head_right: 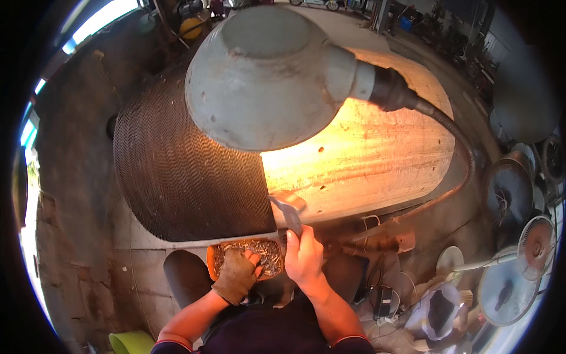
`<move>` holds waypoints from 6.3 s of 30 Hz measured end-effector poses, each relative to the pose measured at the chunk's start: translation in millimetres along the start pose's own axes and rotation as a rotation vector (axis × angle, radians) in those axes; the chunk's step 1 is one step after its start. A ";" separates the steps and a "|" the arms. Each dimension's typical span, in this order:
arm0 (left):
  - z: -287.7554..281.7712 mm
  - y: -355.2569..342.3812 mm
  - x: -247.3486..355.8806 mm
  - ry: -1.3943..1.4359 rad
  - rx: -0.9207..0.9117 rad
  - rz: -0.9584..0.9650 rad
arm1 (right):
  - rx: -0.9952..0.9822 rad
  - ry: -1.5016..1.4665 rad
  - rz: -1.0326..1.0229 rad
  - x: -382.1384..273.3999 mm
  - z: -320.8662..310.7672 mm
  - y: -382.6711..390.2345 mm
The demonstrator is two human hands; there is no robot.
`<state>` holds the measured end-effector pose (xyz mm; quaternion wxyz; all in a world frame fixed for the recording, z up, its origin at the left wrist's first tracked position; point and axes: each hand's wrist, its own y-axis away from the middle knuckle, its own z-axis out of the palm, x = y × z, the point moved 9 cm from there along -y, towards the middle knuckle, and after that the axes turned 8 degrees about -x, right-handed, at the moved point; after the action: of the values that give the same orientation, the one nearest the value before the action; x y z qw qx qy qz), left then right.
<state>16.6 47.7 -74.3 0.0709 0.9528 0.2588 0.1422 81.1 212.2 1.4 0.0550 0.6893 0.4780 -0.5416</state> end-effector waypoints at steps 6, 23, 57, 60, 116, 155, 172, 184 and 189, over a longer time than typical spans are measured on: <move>17.0 -7.9 -15.5 -0.132 -0.077 -0.039 | -0.077 0.140 0.088 16.1 26.7 -4.0; -25.1 1.0 -0.2 -0.238 0.011 0.076 | 0.193 -0.281 -0.202 -16.4 -10.0 -1.2; -220.4 -28.6 -48.9 -0.177 1.242 0.473 | -0.075 0.099 0.214 11.9 9.1 9.8; -227.1 -29.3 -45.8 -0.254 1.205 0.419 | 0.074 0.099 -0.082 -14.4 -6.0 15.1; -152.8 -67.3 12.4 0.158 0.958 -0.010 | -0.034 0.075 0.089 -6.5 -7.8 4.5; 35.1 -12.3 13.8 -0.020 0.006 0.116 | 0.209 -0.264 -0.245 -27.3 -34.1 18.2; -162.9 -6.3 -15.6 0.096 0.947 0.332 | -0.108 0.131 0.160 14.2 9.8 16.1; -209.7 -27.0 -39.0 -0.216 1.174 0.413 | -0.008 0.034 0.138 17.0 4.3 30.3; -203.8 -28.5 -47.8 -0.201 1.164 0.407 | 0.108 0.319 -0.233 -37.2 -0.4 -0.7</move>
<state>-99.0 60.1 102.0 -0.4645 0.8741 0.0994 -0.1020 82.5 190.6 31.6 -0.1214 0.7086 0.5273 -0.4529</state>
